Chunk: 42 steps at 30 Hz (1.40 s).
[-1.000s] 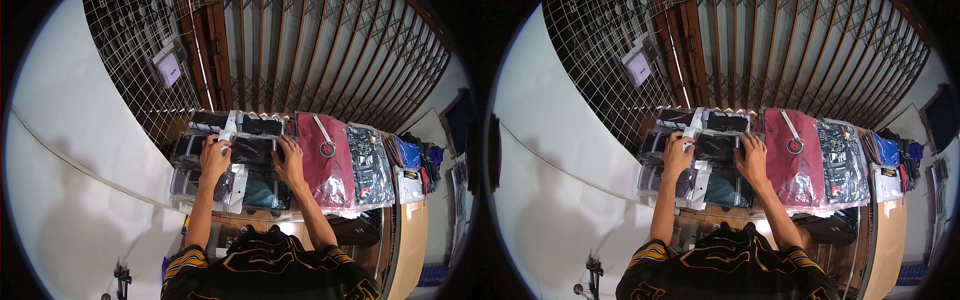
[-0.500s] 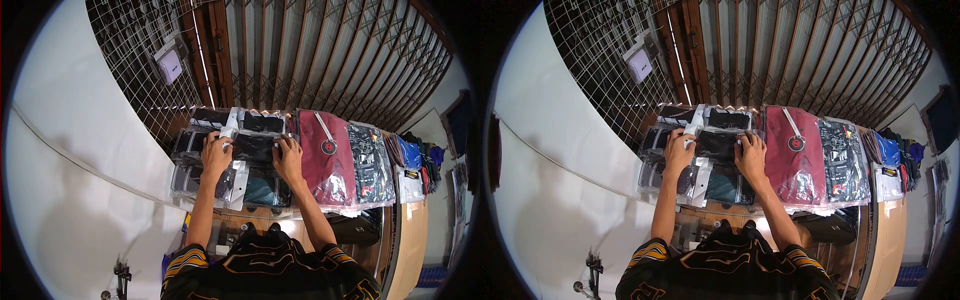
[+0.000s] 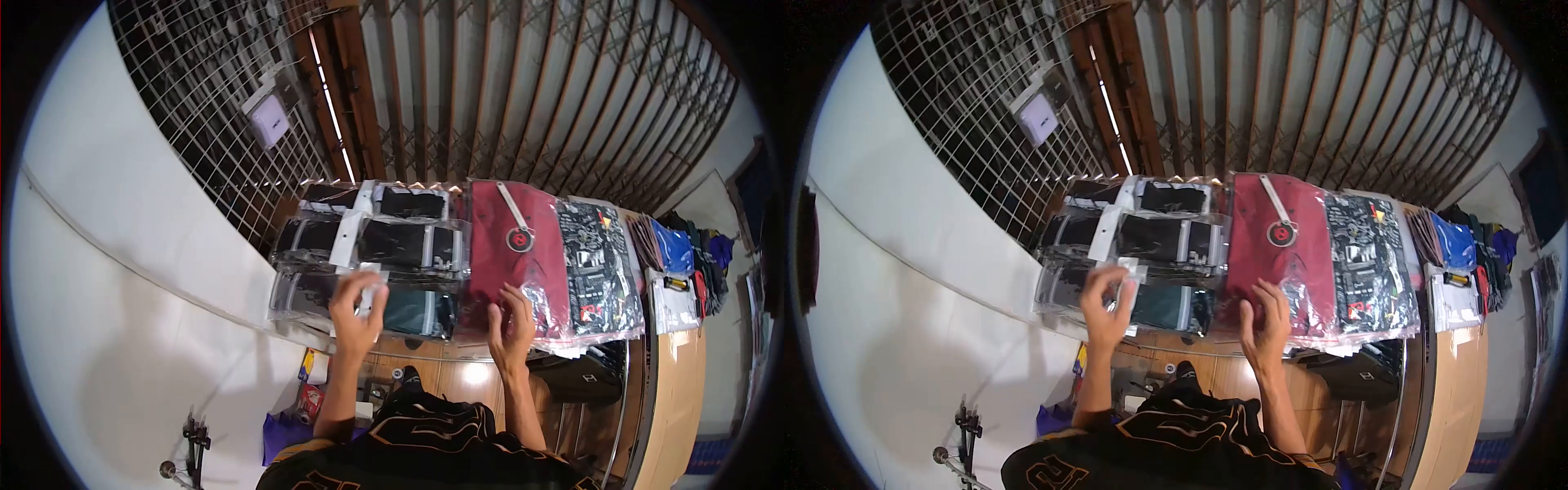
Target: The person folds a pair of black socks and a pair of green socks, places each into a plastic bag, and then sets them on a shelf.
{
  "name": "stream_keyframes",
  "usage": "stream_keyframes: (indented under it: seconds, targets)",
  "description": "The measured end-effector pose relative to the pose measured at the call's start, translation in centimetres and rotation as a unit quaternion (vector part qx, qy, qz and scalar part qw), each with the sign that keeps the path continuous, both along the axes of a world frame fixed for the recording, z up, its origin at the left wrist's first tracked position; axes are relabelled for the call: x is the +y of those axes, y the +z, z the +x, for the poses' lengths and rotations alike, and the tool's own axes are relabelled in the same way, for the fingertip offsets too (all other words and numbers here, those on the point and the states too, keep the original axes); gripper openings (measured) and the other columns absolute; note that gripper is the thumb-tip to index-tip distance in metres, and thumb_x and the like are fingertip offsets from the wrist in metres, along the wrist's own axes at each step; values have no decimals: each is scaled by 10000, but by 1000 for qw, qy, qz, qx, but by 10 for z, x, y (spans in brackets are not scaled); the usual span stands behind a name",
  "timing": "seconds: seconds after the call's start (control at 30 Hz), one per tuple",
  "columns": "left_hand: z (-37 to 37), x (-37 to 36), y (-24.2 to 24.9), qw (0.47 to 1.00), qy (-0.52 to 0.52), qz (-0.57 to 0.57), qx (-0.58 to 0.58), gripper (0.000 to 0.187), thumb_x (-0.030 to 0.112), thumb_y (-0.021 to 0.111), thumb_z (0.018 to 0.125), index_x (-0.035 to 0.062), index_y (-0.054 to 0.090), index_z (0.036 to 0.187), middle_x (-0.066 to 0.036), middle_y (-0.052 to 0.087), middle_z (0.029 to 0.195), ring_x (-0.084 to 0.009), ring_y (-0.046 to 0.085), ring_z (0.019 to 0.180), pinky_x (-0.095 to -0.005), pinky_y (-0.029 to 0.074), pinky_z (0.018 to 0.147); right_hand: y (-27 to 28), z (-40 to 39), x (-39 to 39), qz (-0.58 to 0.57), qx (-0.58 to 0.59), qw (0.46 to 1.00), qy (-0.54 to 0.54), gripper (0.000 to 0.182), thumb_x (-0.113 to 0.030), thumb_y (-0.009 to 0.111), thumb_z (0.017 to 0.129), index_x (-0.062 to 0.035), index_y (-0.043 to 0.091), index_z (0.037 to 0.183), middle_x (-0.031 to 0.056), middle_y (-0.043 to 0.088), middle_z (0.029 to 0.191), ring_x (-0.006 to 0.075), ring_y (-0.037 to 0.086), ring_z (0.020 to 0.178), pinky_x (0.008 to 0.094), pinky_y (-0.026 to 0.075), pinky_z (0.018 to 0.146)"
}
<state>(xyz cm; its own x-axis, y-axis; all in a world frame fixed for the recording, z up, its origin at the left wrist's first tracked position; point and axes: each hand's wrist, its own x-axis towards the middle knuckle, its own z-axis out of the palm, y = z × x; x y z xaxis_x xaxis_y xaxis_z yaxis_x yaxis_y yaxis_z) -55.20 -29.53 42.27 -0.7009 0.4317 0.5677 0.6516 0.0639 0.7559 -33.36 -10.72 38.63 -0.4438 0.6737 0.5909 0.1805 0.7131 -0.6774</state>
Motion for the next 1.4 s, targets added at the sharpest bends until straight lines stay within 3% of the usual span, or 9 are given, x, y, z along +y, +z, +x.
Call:
stream_keyframes:
  seconds: [0.13, 0.2, 0.33, 0.47, 0.57, 0.83, 1.17, 1.27, 1.4]
  targets:
    - [119, 15, -9, 948, -231, -12, -218, 116, 66, 798, 961, 17, 767, 1061, 18, 705, 896, -6, 550, 734, -214, 421, 617, -15, 90, -4, -49, 43, 993, -94, 209, 9, 733, 969, 13, 730, 1177, 180, 767, 1103, 297, 745, 1005, 373, 571, 898]
    - [176, 37, -44, 892, -344, -6, -293, 120, 39, 785, 973, 15, 765, 1089, 19, 715, 899, -13, 594, 748, -185, 454, 645, -34, 138, -8, -160, 48, 977, -131, 157, -3, 732, 980, 14, 745, 1136, 162, 775, 1017, 252, 755, 919, 352, 574, 839]
    - [273, 83, -43, 846, -472, -150, -198, 190, 70, 798, 964, 40, 784, 1151, 12, 701, 855, -23, 505, 667, -242, 413, 583, -38, 232, -15, -160, 51, 970, -175, 142, -32, 754, 980, 3, 754, 1117, 140, 794, 947, 195, 758, 830, 328, 580, 765]
    - [356, 128, -65, 801, -565, -176, -88, 234, 136, 800, 962, 53, 781, 1179, -65, 751, 928, -122, 612, 706, -288, 485, 641, -59, 344, -17, -194, -1, 958, -211, 174, -65, 749, 977, 15, 747, 1131, 146, 802, 961, 207, 772, 838, 326, 595, 792]
    - [414, 154, -76, 754, -614, -225, -62, 265, 175, 798, 968, 48, 774, 1199, -132, 785, 1073, -226, 723, 845, -353, 562, 745, -70, 427, -19, -192, -41, 944, -264, 210, -89, 755, 969, 7, 742, 1155, 165, 805, 988, 253, 781, 859, 355, 604, 803]
    - [554, 204, -90, 621, -736, -269, -5, 330, 166, 764, 1003, 40, 721, 1305, -149, 773, 1086, -233, 756, 923, -363, 601, 833, -86, 582, -38, -234, -34, 875, -422, 240, -75, 762, 959, 14, 724, 1179, 185, 805, 1001, 256, 796, 905, 357, 613, 820]
    - [653, 300, -103, 555, -783, -281, 14, 346, 172, 783, 981, 44, 723, 1297, -114, 782, 1099, -206, 742, 920, -347, 591, 805, -95, 668, -13, -282, 33, 804, -522, 356, -84, 775, 931, 4, 700, 1268, 225, 768, 1158, 349, 751, 1072, 420, 580, 957]
    - [689, 351, -107, 543, -794, -273, 15, 346, 171, 779, 987, 37, 722, 1301, -125, 785, 1092, -203, 746, 915, -342, 595, 816, -92, 712, 16, -131, -82, 785, -600, 388, -85, 775, 935, 13, 678, 1297, 242, 729, 1239, 353, 713, 1152, 437, 559, 1006]
    - [747, 442, -103, 541, -801, -249, 62, 344, 151, 771, 992, 2, 712, 1296, -146, 789, 1104, -216, 762, 991, -349, 612, 847, -117, 788, 66, -148, -145, 708, -676, 512, -108, 773, 910, 34, 618, 1377, 277, 634, 1387, 451, 582, 1322, 499, 443, 1157]
